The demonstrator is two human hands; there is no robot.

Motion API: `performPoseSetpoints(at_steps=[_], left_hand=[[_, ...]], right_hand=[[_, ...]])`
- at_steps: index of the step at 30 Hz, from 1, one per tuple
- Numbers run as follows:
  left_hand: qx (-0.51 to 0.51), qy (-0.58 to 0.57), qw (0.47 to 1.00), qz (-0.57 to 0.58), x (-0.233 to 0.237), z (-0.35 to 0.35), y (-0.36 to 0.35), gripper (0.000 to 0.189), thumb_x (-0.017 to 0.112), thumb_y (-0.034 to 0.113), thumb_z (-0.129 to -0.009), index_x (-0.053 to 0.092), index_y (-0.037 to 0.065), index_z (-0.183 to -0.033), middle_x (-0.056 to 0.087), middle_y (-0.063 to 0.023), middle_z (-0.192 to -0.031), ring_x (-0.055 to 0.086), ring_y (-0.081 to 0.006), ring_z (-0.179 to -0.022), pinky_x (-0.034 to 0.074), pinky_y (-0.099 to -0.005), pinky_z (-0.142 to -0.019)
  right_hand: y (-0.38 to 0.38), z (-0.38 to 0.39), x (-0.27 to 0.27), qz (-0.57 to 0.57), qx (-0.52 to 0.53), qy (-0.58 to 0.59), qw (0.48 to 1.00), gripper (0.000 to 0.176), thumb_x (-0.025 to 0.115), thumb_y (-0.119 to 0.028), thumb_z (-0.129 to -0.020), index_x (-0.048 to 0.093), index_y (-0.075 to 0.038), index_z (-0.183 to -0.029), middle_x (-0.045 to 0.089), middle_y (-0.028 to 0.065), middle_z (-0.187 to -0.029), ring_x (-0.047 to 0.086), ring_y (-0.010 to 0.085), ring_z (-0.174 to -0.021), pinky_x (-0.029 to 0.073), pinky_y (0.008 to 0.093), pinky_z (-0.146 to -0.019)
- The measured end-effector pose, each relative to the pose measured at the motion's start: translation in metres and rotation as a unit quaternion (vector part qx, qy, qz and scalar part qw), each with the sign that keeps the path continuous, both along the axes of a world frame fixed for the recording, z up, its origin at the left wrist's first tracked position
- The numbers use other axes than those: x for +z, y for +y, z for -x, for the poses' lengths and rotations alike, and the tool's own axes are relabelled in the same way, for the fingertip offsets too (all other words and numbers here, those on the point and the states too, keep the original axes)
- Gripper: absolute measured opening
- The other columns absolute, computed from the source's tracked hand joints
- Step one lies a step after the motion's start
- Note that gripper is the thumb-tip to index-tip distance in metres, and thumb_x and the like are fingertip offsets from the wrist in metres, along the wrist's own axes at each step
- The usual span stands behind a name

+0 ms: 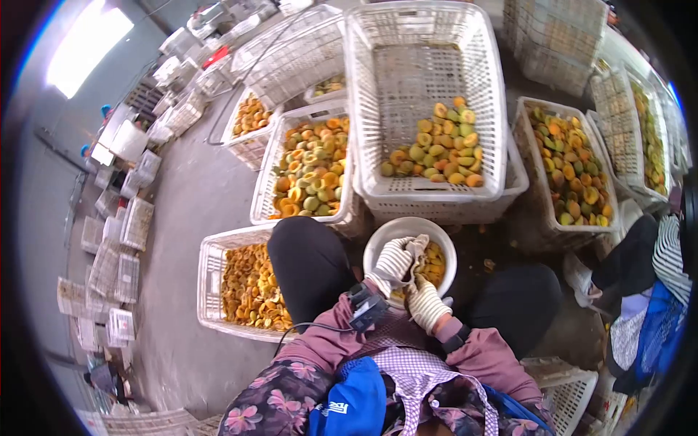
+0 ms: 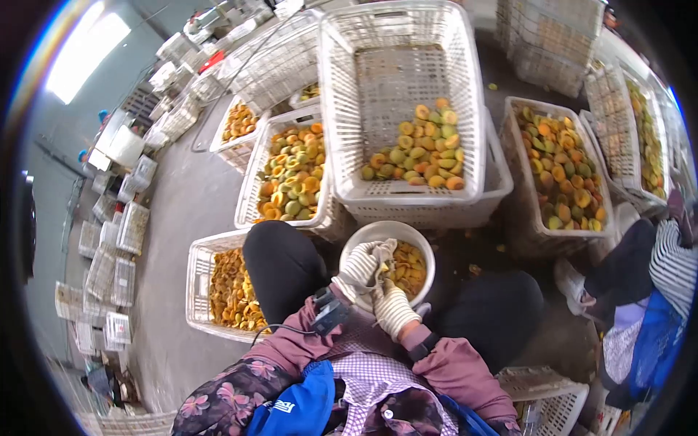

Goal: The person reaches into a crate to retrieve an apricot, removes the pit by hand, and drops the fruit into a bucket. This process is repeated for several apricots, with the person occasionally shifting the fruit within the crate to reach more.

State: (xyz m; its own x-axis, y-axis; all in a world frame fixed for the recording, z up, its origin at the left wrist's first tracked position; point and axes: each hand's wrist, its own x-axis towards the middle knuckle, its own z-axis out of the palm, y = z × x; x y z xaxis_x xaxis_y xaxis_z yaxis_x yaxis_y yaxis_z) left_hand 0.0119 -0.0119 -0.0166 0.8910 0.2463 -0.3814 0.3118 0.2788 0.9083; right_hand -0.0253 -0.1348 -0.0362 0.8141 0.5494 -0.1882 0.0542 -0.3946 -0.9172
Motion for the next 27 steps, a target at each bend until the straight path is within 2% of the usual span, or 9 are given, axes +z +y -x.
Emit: performPoseSetpoints(at_steps=[4, 10, 14, 16, 17, 20, 24, 26, 27], left_hand=[[-0.054, 0.034, 0.998, 0.027, 0.026, -0.003, -0.011, 0.024, 0.056, 0.023, -0.090, 0.063, 0.000, -0.091, 0.060, -0.0033, -0.067, 0.055, -0.0098, -0.058, 0.045, -0.0228, -0.055], [-0.021, -0.134, 0.990, 0.033, 0.034, -0.007, -0.009, 0.034, 0.050, 0.027, -0.093, 0.056, 0.002, -0.071, 0.058, -0.0090, -0.064, 0.056, -0.0157, -0.062, 0.046, -0.0263, -0.057], [0.069, -0.178, 0.960, 0.206, 0.056, -0.004, -0.022, 0.040, 0.046, 0.038, -0.093, 0.047, 0.005, -0.070, 0.055, -0.0101, -0.066, 0.053, -0.0171, -0.061, 0.043, -0.0286, -0.060], [-0.036, -0.171, 0.979, 0.109, 0.059, 0.000, -0.012, 0.037, 0.050, 0.033, -0.092, 0.046, 0.004, -0.069, 0.054, -0.0097, -0.064, 0.053, -0.0177, -0.061, 0.043, -0.0297, -0.060], [-0.143, -0.348, 0.922, -0.091, 0.053, 0.000, -0.001, 0.031, 0.053, 0.026, -0.091, 0.047, 0.004, -0.070, 0.054, -0.0094, -0.064, 0.054, -0.0174, -0.061, 0.042, -0.0294, -0.057], [-0.135, -0.094, 0.985, 0.053, 0.058, -0.005, -0.001, 0.030, 0.056, 0.025, -0.090, 0.051, 0.006, -0.067, 0.055, -0.0088, -0.060, 0.053, -0.0152, -0.056, 0.040, -0.0262, -0.050], [-0.190, -0.041, 0.979, -0.052, 0.064, -0.013, 0.004, 0.035, 0.055, 0.030, -0.090, 0.053, 0.006, -0.066, 0.055, -0.0071, -0.058, 0.053, -0.0138, -0.054, 0.039, -0.0245, -0.048], [-0.009, -0.084, 0.987, 0.136, 0.077, -0.014, 0.002, 0.039, 0.048, 0.030, -0.094, 0.055, 0.006, -0.064, 0.056, -0.0031, -0.060, 0.049, -0.0102, -0.055, 0.040, -0.0225, -0.052], [-0.036, -0.083, 0.988, 0.122, 0.084, -0.018, 0.004, 0.038, 0.045, 0.031, -0.095, 0.054, 0.007, -0.066, 0.054, -0.0015, -0.060, 0.049, -0.0094, -0.056, 0.040, -0.0233, -0.052]], right_hand=[[-0.005, -0.003, -0.007, -0.054, -0.004, 0.163, 0.985, 0.026, 0.039, -0.010, -0.094, 0.049, -0.004, -0.117, 0.055, 0.0061, -0.102, 0.051, 0.0193, -0.087, 0.046, 0.0261, -0.077], [0.003, -0.007, 0.019, -0.040, -0.061, 0.084, 0.994, 0.028, 0.046, -0.022, -0.091, 0.052, -0.001, -0.109, 0.059, 0.0233, -0.092, 0.058, 0.0369, -0.088, 0.045, 0.0397, -0.078], [0.003, -0.014, 0.035, -0.186, -0.071, 0.206, 0.958, 0.031, 0.042, -0.027, -0.095, 0.052, 0.000, -0.107, 0.060, 0.0164, -0.089, 0.058, 0.0268, -0.078, 0.047, 0.0342, -0.071], [0.002, -0.002, 0.039, -0.195, -0.096, 0.153, 0.964, 0.037, 0.041, -0.032, -0.095, 0.052, 0.001, -0.107, 0.060, 0.0139, -0.088, 0.057, 0.0242, -0.078, 0.047, 0.0329, -0.071], [0.003, -0.001, 0.026, -0.164, -0.070, 0.174, 0.969, 0.039, 0.040, -0.034, -0.095, 0.052, 0.001, -0.110, 0.060, 0.0140, -0.091, 0.057, 0.0223, -0.083, 0.046, 0.0314, -0.074], [0.006, 0.003, 0.021, -0.177, -0.057, 0.167, 0.968, 0.035, 0.042, -0.031, -0.095, 0.053, 0.000, -0.108, 0.060, 0.0131, -0.089, 0.055, 0.0226, -0.082, 0.045, 0.0314, -0.075], [0.012, -0.001, 0.028, -0.215, -0.081, 0.309, 0.923, 0.033, 0.041, -0.029, -0.095, 0.054, 0.000, -0.104, 0.059, 0.0114, -0.084, 0.055, 0.0223, -0.077, 0.045, 0.0322, -0.072], [0.024, -0.020, 0.044, -0.224, -0.066, 0.163, 0.959, 0.030, 0.041, -0.027, -0.096, 0.055, -0.002, -0.103, 0.058, 0.0084, -0.082, 0.053, 0.0182, -0.074, 0.045, 0.0302, -0.069], [0.014, -0.021, 0.054, -0.234, -0.051, 0.261, 0.935, 0.029, 0.040, -0.026, -0.095, 0.055, -0.002, -0.103, 0.057, 0.0072, -0.080, 0.052, 0.0158, -0.074, 0.044, 0.0286, -0.065]])
